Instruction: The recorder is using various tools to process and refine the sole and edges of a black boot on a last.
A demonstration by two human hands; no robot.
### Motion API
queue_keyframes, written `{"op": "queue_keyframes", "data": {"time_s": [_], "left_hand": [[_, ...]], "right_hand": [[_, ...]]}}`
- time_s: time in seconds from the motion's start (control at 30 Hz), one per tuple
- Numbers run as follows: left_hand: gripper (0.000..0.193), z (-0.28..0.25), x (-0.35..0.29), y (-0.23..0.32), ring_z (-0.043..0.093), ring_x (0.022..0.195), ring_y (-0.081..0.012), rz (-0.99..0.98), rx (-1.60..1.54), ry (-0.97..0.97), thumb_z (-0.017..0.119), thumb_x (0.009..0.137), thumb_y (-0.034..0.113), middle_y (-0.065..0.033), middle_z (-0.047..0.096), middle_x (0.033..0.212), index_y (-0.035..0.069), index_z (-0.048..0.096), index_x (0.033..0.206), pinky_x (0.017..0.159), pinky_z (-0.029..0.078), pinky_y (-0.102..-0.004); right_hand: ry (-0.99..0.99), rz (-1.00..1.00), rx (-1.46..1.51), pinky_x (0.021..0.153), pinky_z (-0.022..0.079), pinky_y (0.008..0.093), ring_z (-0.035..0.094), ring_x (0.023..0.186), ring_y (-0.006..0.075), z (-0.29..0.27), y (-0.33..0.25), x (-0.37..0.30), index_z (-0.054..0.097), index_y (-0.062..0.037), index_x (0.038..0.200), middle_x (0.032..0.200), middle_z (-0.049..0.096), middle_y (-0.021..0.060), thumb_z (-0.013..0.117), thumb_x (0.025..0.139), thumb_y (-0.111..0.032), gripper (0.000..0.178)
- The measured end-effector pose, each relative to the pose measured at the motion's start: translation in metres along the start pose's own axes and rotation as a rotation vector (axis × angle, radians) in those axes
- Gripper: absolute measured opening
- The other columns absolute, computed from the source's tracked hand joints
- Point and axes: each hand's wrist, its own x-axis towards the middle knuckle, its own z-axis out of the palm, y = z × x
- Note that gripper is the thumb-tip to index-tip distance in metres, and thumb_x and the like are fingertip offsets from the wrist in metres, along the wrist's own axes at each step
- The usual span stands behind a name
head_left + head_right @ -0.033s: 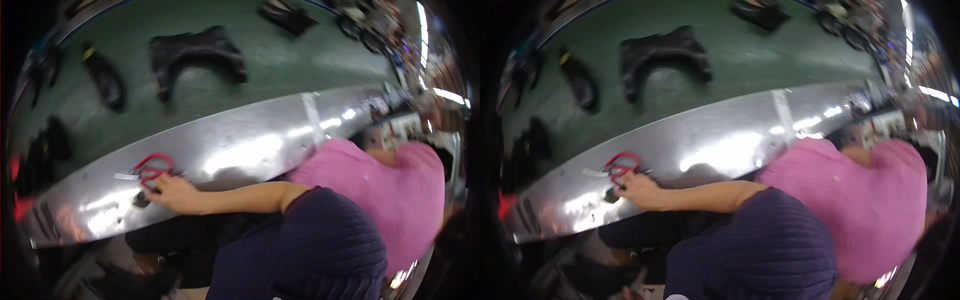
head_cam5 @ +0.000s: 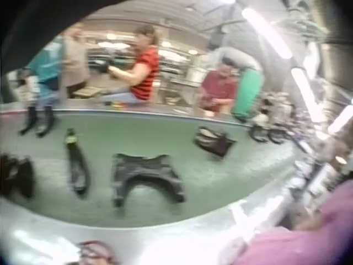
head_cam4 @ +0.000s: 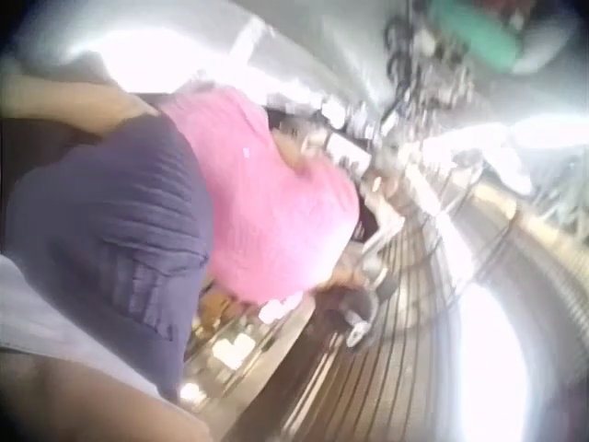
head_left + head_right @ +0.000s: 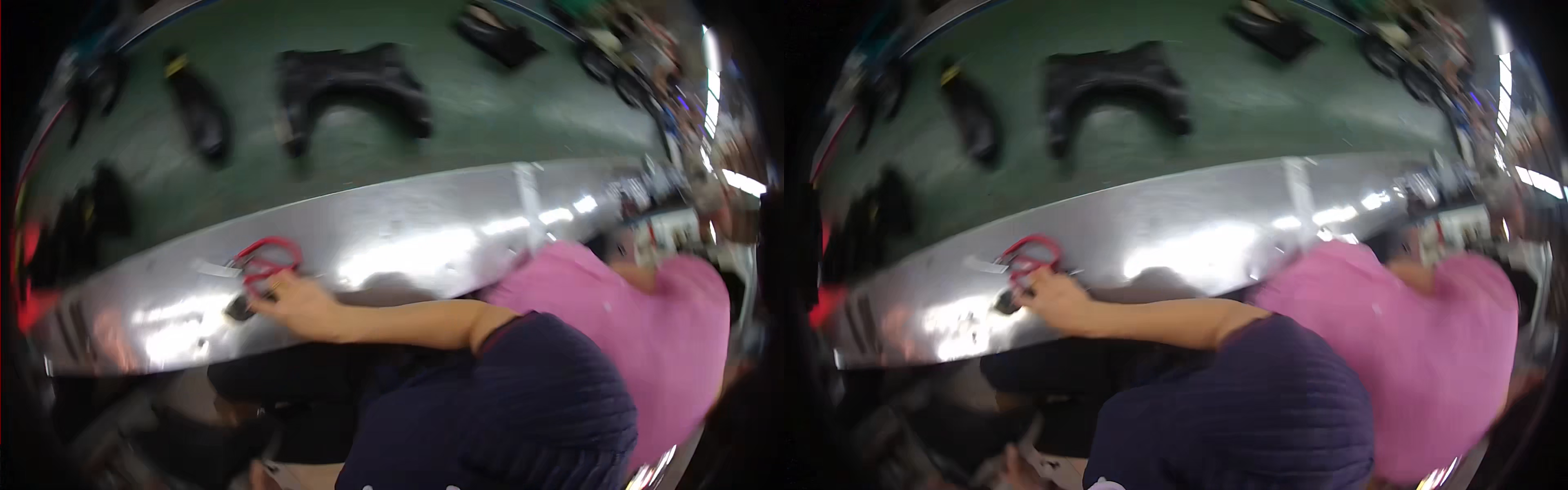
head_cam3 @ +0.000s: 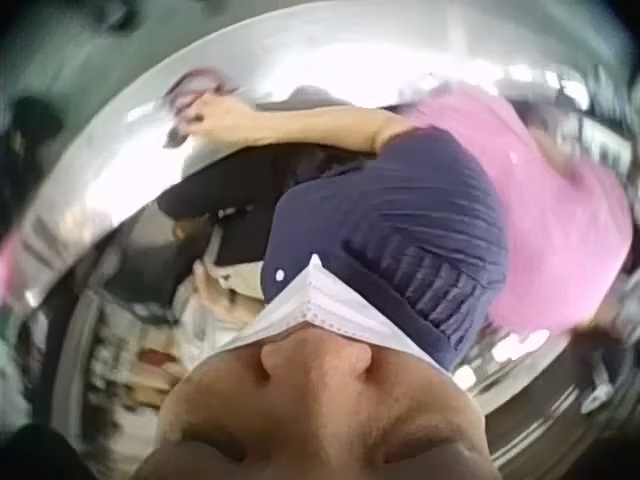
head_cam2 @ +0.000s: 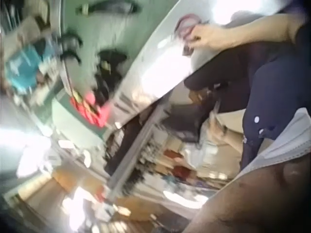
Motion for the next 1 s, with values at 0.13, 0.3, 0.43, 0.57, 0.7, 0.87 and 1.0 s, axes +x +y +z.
{"op": "queue_keyframes", "data": {"time_s": [0.13,0.3,0.43,0.57,0.7,0.87,1.0], "left_hand": [[0.066,-0.026,-0.005,0.004,0.047,0.129,-0.0171,-0.028,0.155,-0.149,0.061,0.093,0.030,-0.0172,0.046,0.144,0.003,0.035,0.148,0.106,0.040,-0.0304],[0.134,0.004,0.071,0.073,0.037,0.137,-0.0260,0.802,-0.129,0.301,0.091,0.061,0.005,-0.0159,0.029,0.153,0.018,-0.003,0.155,0.110,0.036,-0.0395],[0.131,0.000,0.065,0.056,0.044,0.131,-0.0222,0.827,-0.157,0.335,0.087,0.064,0.001,-0.0121,0.037,0.149,0.017,-0.005,0.155,0.107,0.040,-0.0378],[0.130,-0.003,0.058,0.047,0.041,0.132,-0.0226,0.789,-0.254,0.318,0.089,0.063,0.010,-0.0109,0.032,0.151,0.012,-0.003,0.155,0.108,0.038,-0.0378],[0.118,0.006,0.059,0.048,0.052,0.122,-0.0186,0.812,-0.296,0.289,0.079,0.072,-0.003,-0.0120,0.042,0.144,0.013,-0.004,0.155,0.101,0.042,-0.0295],[0.100,0.024,0.055,0.028,0.049,0.125,-0.0217,0.628,-0.417,0.140,0.075,0.075,-0.005,-0.0122,0.044,0.142,0.006,0.013,0.153,0.105,0.039,-0.0345],[0.070,0.020,0.049,0.083,0.047,0.125,-0.0200,0.484,-0.830,0.020,0.076,0.082,0.011,-0.0102,0.050,0.133,-0.003,0.038,0.139,0.107,0.037,-0.0360]], "right_hand": [[-0.110,-0.006,-0.095,0.082,0.053,0.0433,0.057,0.108,0.0352,-0.023,-0.002,0.016,0.059,-0.0191,0.126,0.116,0.057,0.0161,0.071,0.077,-0.014,0.050],[-0.087,-0.077,-0.083,0.080,0.053,0.0394,0.058,0.107,0.0270,-0.066,-0.025,0.040,0.066,-0.0145,0.118,0.113,0.061,0.0060,0.075,0.078,-0.019,0.041],[-0.135,-0.166,0.035,0.080,0.051,0.0377,0.059,0.103,0.0261,-0.065,-0.057,0.054,0.065,-0.0136,0.120,0.111,0.061,0.0067,0.074,0.079,-0.016,0.041],[-0.171,-0.185,0.228,0.082,0.051,0.0367,0.060,0.101,0.0266,-0.054,-0.075,0.058,0.062,-0.0138,0.125,0.112,0.061,0.0075,0.075,0.079,-0.014,0.048],[-0.266,-0.200,0.338,0.085,0.051,0.0362,0.060,0.103,0.0264,-0.052,-0.074,0.057,0.052,-0.0122,0.136,0.121,0.057,0.0092,0.079,0.075,-0.014,0.067],[-0.458,-0.269,0.579,0.102,0.040,0.0399,0.052,0.120,0.0319,-0.045,-0.056,0.057,0.042,-0.0029,0.141,0.132,0.052,0.0186,0.086,0.067,-0.027,0.089],[-0.507,0.084,1.034,0.091,0.045,0.0271,0.059,0.096,0.0118,-0.069,-0.061,0.061,0.062,0.0013,0.117,0.103,0.067,0.0033,0.086,0.069,-0.015,0.056]]}}
